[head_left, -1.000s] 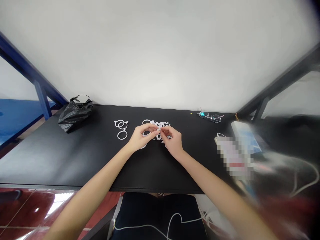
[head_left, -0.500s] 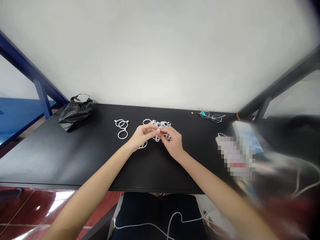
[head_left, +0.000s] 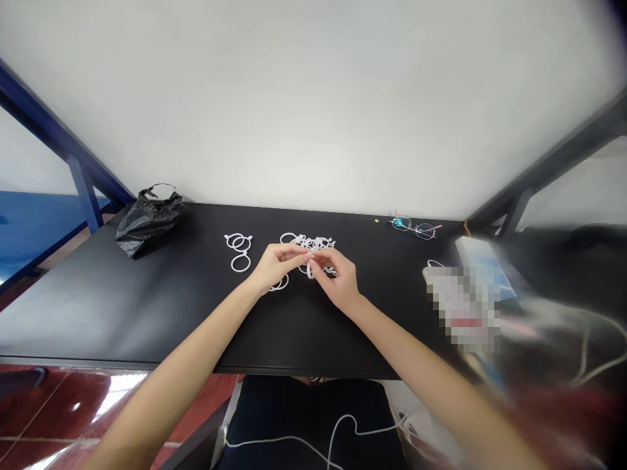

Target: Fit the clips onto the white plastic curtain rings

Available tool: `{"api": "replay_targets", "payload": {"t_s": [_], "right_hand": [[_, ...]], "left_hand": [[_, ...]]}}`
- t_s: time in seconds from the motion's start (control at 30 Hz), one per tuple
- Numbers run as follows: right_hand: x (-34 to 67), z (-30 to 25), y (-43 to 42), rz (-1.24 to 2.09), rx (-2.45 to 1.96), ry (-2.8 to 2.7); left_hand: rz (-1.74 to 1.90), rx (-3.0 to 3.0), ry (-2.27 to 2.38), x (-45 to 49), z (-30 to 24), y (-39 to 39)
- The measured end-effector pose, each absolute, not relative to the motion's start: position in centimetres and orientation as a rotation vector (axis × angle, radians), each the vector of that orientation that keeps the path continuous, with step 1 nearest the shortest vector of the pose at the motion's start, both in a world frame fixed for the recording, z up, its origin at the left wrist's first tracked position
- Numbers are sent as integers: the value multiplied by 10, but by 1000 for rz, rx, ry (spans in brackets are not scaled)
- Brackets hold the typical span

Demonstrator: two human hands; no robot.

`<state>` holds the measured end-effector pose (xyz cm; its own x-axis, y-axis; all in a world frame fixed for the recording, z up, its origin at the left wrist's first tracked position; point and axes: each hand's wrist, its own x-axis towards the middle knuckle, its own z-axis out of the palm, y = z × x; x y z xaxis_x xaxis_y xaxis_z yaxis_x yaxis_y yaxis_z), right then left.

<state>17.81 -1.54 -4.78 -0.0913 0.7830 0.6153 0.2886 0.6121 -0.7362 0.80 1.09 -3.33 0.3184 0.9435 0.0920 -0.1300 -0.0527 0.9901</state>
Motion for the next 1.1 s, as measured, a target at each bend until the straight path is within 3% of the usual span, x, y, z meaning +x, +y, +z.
{"api": "replay_targets", "payload": {"t_s": [1.1], "right_hand": [[184,-43,-13,711,-900,-1610]], "left_hand": [[1061,1350,779,5,-31,12]]}}
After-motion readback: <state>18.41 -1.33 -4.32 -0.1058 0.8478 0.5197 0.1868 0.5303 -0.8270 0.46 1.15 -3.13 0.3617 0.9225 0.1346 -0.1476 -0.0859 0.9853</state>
